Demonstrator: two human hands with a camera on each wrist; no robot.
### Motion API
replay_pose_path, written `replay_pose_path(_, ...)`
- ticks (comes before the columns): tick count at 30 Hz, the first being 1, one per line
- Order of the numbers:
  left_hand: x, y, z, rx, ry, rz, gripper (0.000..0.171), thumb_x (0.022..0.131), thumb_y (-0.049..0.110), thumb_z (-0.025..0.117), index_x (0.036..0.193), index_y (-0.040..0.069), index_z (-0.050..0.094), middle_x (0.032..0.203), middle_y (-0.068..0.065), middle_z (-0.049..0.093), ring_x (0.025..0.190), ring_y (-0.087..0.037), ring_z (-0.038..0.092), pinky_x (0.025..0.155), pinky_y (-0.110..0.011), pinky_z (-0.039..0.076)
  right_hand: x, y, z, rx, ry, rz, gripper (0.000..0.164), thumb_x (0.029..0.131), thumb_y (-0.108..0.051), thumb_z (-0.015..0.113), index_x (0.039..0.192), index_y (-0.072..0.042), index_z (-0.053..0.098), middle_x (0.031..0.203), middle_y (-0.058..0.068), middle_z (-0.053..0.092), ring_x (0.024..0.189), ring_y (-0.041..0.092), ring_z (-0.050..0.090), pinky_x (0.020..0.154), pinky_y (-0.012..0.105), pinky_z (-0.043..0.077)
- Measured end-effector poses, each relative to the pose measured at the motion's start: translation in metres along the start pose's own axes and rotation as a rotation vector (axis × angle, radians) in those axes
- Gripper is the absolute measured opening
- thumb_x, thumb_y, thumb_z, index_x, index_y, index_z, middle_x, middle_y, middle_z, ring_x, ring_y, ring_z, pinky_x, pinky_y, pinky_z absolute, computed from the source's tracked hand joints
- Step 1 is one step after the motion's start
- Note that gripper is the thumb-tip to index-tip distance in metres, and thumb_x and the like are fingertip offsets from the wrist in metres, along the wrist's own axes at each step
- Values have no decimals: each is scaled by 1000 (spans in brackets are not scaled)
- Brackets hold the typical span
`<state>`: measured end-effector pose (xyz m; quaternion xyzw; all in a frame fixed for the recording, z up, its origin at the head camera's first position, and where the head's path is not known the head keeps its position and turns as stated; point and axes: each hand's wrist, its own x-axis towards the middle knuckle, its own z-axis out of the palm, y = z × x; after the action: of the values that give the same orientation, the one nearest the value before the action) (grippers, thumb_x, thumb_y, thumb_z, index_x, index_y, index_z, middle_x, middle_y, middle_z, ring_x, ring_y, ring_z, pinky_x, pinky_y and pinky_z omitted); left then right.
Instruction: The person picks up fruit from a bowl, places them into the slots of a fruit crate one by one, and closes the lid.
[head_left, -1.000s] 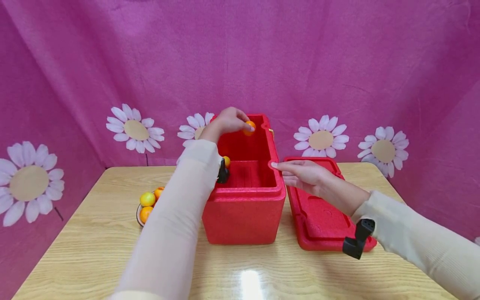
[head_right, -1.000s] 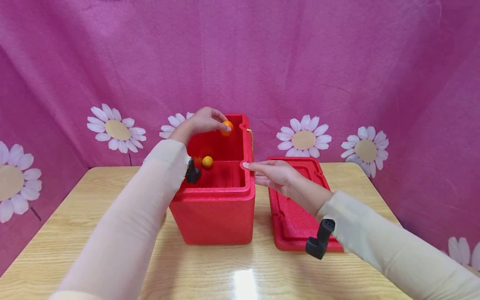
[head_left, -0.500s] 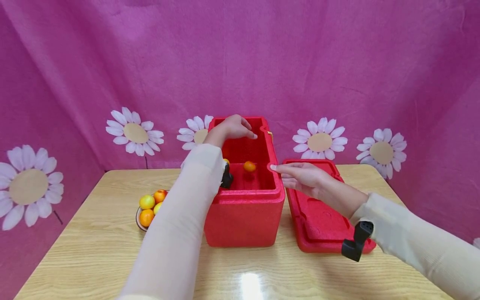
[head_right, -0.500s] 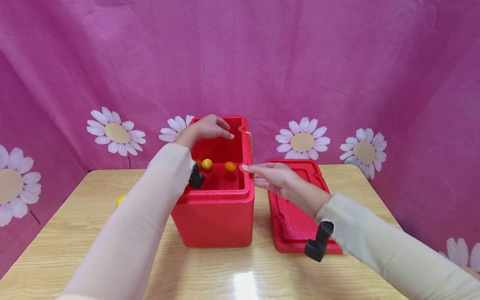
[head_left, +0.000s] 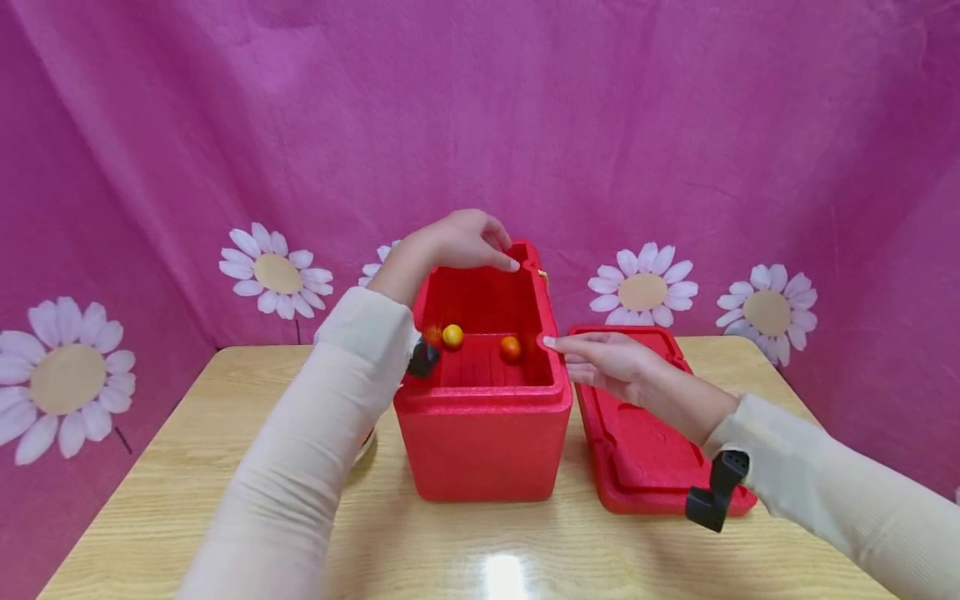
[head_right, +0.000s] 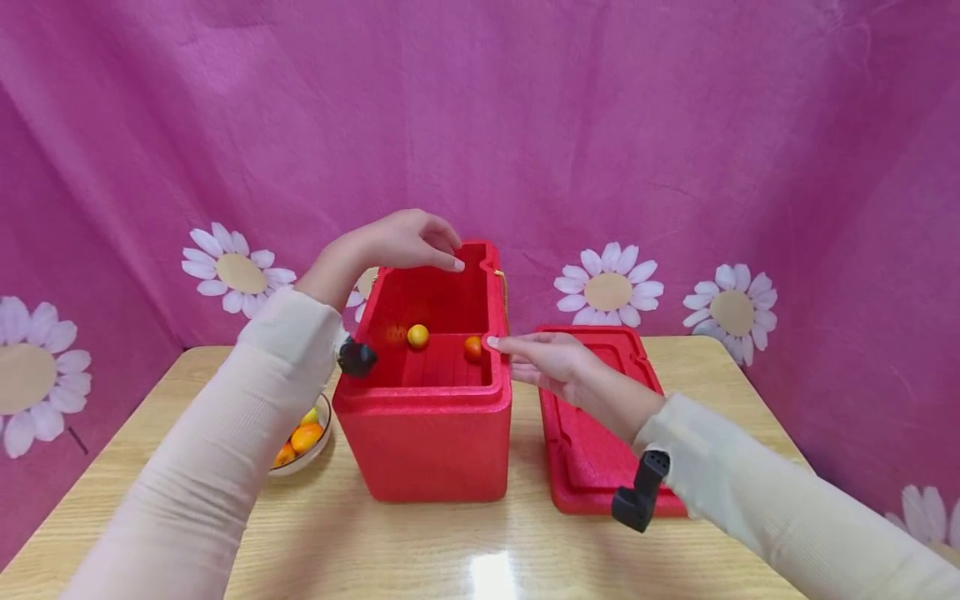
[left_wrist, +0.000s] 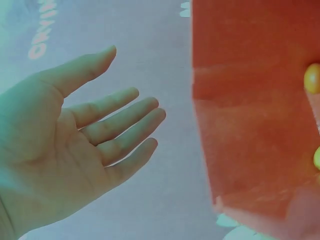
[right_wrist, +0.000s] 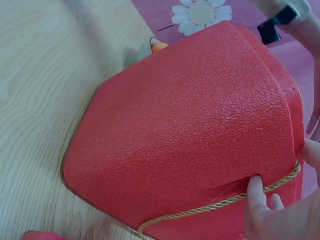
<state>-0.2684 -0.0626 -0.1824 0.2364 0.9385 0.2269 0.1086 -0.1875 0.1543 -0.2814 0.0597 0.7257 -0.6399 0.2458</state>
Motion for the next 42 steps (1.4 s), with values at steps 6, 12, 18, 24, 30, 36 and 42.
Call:
replay_pose_path(6, -24, -16, 0, -77, 65, 67, 42, 90, 27, 66, 127, 7, 59, 127, -10, 64, 119, -23, 59, 102, -37, 49, 0, 3, -1, 7, 3, -11, 66, 93, -35, 60, 144, 0, 36, 131, 12, 58, 95, 8, 70, 93, 26, 52)
replay_pose_path(12, -44, -36, 19, -288, 232, 176, 34, 90, 21, 65, 121, 8, 61, 120, -11, 67, 112, -23, 63, 99, -37, 51, -6, 7, -6, -14, 5, -26, 69, 94, -37, 58, 145, 1, 34, 142, 17, 51, 98, 7, 68, 96, 27, 49)
replay_pose_path(18, -69, -64, 33, -375, 378, 182, 30, 91, 19, 64, 119, 7, 63, 117, -12, 68, 105, -23, 65, 90, -34, 53, -7, 5, -7, -18, 9, -25, 70, 93, -40, 60, 146, -1, 35, 148, 18, 44, 101, 8, 67, 98, 28, 48)
replay_pose_path(24, -90, -104, 51, -390, 433, 93, 32, 92, 21, 64, 119, 6, 62, 117, -14, 68, 104, -25, 65, 83, -19, 51, -6, 4, -6, -11, 18, -19, 69, 92, -40, 60, 145, -2, 37, 147, 17, 46, 103, 9, 67, 98, 28, 49)
replay_pose_path(30, -109, -136, 70, -349, 435, 4, 29, 93, 25, 62, 117, 7, 63, 114, -13, 68, 102, -25, 63, 83, -20, 51, -8, 1, -5, -9, 16, -9, 65, 93, -39, 60, 144, -4, 40, 146, 15, 48, 97, 7, 69, 95, 27, 50)
replay_pose_path(36, -126, -162, 85, -304, 395, -47, 30, 94, 23, 60, 118, 4, 61, 114, -15, 68, 103, -29, 62, 88, -34, 50, -10, -1, -5, -12, 10, -10, 65, 92, -40, 61, 143, -6, 41, 139, 11, 55, 94, 5, 69, 94, 27, 51)
replay_pose_path(42, -147, -178, 96, -259, 396, -76, 30, 94, 22, 61, 115, 1, 63, 110, -16, 70, 98, -28, 64, 84, -31, 50, -10, 0, -4, -7, -1, -24, 65, 92, -39, 61, 143, -4, 39, 128, 6, 61, 94, 6, 69, 97, 29, 49)
